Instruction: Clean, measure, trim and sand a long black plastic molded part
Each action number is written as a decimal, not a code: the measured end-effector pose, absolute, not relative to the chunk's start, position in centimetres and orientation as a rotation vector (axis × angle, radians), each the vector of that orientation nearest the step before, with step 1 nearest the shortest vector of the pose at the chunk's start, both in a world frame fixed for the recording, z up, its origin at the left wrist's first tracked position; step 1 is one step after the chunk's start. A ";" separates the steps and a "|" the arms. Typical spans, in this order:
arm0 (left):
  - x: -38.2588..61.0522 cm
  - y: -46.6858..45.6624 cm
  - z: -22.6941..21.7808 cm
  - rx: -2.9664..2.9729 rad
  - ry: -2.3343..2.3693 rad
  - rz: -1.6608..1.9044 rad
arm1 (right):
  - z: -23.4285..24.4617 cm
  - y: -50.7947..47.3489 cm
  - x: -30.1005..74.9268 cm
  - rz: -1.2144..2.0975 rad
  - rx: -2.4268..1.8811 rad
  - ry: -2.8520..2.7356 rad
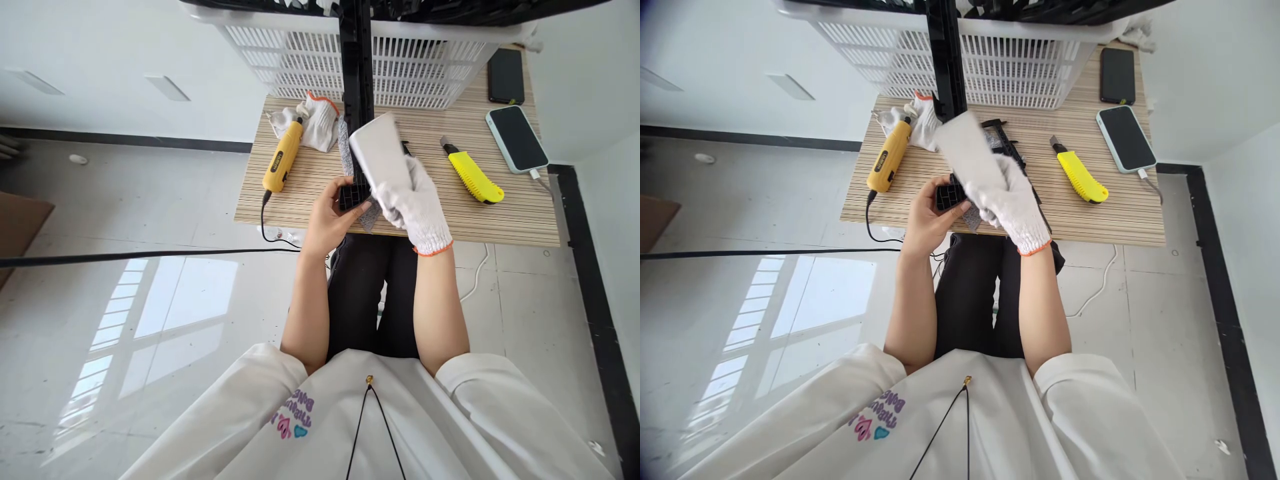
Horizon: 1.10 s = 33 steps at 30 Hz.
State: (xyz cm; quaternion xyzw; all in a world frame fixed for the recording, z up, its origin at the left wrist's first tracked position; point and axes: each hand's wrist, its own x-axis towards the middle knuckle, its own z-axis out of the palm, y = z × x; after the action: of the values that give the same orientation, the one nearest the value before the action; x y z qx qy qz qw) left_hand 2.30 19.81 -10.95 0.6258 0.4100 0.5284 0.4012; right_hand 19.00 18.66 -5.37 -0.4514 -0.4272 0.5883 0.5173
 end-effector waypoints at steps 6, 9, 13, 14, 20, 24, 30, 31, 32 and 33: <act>2.4 19.2 -10.1 1.563 1.009 1.290 | -4.4 17.4 18.6 1.350 -1.032 -1.336; 2.4 19.1 -9.9 1.563 1.024 1.312 | -4.2 17.0 18.2 1.514 -0.964 -1.262; 2.4 19.0 -10.0 1.541 1.015 1.339 | -4.6 17.1 17.6 1.604 -0.948 -1.251; 2.4 19.0 -10.0 1.525 1.015 1.315 | -4.7 17.2 17.5 1.562 -0.971 -1.233; 2.2 18.7 -10.3 1.503 1.036 1.232 | -4.4 17.6 17.1 1.328 -1.173 -1.288; 2.0 18.9 -11.0 1.492 1.044 1.235 | -4.1 17.7 17.4 1.432 -1.136 -1.198; 1.7 19.7 -11.7 1.473 0.970 1.306 | -4.3 17.5 17.8 1.437 -1.171 -1.240; 1.7 19.8 -11.7 1.457 0.977 1.300 | -4.4 17.5 17.8 1.434 -1.183 -1.248; 1.7 19.8 -11.7 1.454 0.977 1.284 | -4.4 17.4 17.8 1.459 -1.192 -1.276; 1.6 19.9 -11.6 1.456 0.969 1.275 | -4.4 17.4 17.7 1.488 -1.200 -1.298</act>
State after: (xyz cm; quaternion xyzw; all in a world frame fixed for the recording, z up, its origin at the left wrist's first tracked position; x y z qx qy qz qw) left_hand 1.64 19.88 -11.61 0.5940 0.3953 0.5201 0.4694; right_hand 17.70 17.40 -4.44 -0.4751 -0.5140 0.5892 0.4035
